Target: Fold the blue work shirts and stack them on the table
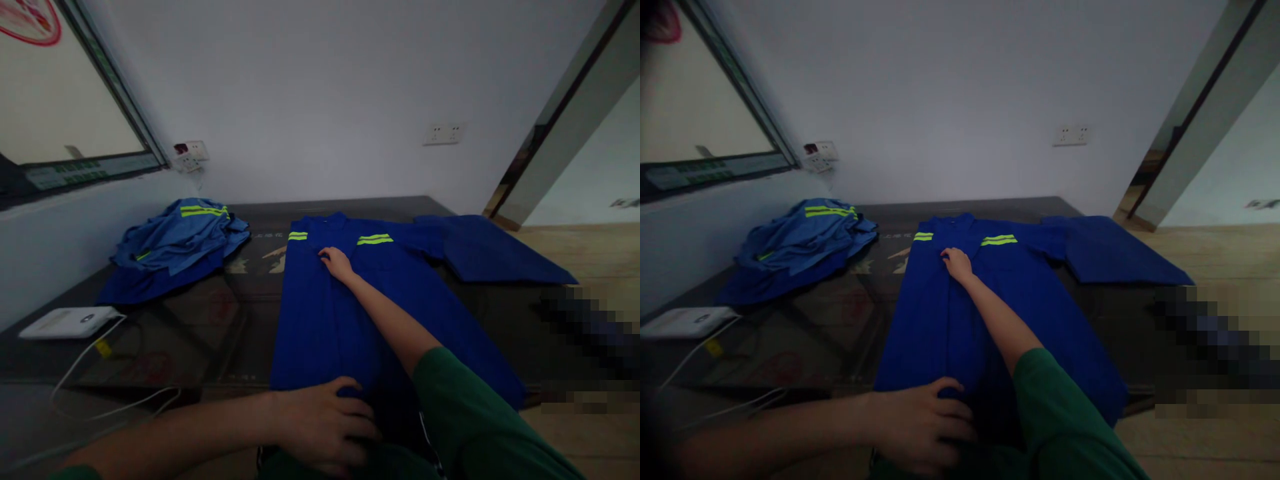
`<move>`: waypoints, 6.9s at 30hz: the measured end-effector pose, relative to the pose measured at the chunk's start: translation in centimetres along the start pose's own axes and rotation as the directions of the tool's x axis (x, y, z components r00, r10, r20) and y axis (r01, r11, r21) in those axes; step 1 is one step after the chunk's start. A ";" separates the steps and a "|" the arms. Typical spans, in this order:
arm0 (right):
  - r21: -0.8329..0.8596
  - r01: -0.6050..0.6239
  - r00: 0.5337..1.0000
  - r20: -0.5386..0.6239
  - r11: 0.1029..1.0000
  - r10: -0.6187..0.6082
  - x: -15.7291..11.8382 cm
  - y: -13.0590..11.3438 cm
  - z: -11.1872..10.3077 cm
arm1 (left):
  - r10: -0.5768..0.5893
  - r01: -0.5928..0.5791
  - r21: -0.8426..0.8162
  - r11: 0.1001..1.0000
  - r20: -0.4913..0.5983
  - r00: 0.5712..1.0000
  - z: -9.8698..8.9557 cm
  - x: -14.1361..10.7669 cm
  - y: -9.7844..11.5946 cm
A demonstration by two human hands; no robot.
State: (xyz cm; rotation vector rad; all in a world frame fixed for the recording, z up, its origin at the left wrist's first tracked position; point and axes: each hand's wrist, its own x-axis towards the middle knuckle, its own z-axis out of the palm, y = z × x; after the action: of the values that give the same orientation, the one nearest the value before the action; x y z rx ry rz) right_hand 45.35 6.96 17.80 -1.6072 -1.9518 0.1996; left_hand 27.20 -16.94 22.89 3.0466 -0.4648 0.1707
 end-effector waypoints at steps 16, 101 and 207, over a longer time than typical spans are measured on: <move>-0.096 -0.060 0.998 0.004 0.994 0.061 -0.3 -0.2 -0.2 | -0.707 0.711 -0.043 0.701 0.080 0.702 2.0 -1.9 -1.5; 0.365 -0.403 0.897 -0.025 0.839 0.442 -40.0 5.3 -17.9 | -0.856 0.825 -0.283 0.488 -0.337 0.391 0.1 23.8 -31.4; 0.236 0.331 0.841 0.365 0.914 -0.399 2.4 3.6 -6.4 | -0.706 0.712 -0.086 0.697 -0.257 0.660 0.2 -5.4 -25.7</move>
State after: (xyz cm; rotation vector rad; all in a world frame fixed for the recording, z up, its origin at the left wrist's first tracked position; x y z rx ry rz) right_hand 51.55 8.49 22.07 -1.1146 -2.4454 0.5623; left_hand 29.82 9.17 21.10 2.8828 0.7621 0.5333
